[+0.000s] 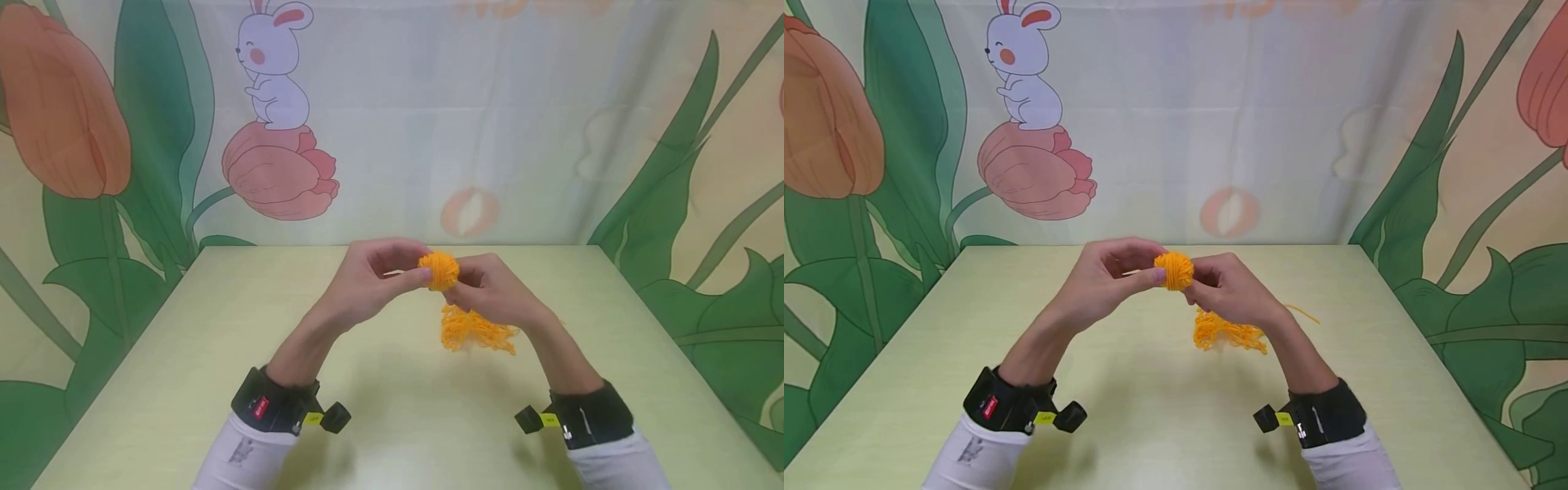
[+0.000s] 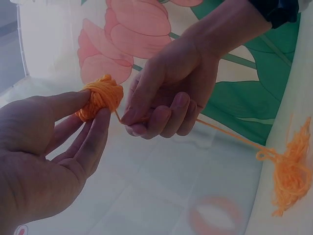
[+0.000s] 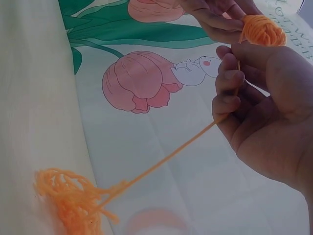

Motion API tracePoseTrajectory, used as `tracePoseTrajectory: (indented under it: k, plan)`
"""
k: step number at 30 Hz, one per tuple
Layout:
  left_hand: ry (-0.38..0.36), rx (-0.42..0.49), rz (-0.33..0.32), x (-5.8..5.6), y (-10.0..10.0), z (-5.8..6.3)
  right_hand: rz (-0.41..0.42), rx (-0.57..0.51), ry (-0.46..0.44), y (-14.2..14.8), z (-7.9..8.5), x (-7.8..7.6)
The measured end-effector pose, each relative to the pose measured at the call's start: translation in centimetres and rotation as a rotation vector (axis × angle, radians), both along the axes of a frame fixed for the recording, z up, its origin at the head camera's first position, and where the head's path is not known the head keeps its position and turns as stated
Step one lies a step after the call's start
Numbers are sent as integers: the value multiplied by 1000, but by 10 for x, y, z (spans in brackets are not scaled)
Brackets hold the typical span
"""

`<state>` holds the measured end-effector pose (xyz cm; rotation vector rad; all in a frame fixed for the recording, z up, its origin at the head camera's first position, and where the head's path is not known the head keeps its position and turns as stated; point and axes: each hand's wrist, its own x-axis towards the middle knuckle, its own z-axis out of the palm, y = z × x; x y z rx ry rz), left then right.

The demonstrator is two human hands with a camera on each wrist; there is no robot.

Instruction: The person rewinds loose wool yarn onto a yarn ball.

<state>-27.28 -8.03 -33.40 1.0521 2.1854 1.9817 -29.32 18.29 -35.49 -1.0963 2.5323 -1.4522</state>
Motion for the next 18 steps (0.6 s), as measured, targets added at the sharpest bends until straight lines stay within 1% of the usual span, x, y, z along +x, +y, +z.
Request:
tracePoseTrajectory:
  k: [4, 8, 11, 14, 18]
  plan:
    - [4, -43, -54, 0, 0, -1, -48, 17, -16, 3, 2, -1]
    - [27, -93, -87, -1, 1, -2, -65, -3, -51, 4, 4, -1]
    - [29, -137, -90, 0, 2, -3, -68, -23, -57, 5, 4, -3]
    - [36, -192, -74, 0, 3, -4, -67, -34, -40, 6, 5, -2]
    - [69, -241, -55, -1, 4, -5, -52, -57, -6, 7, 6, -1]
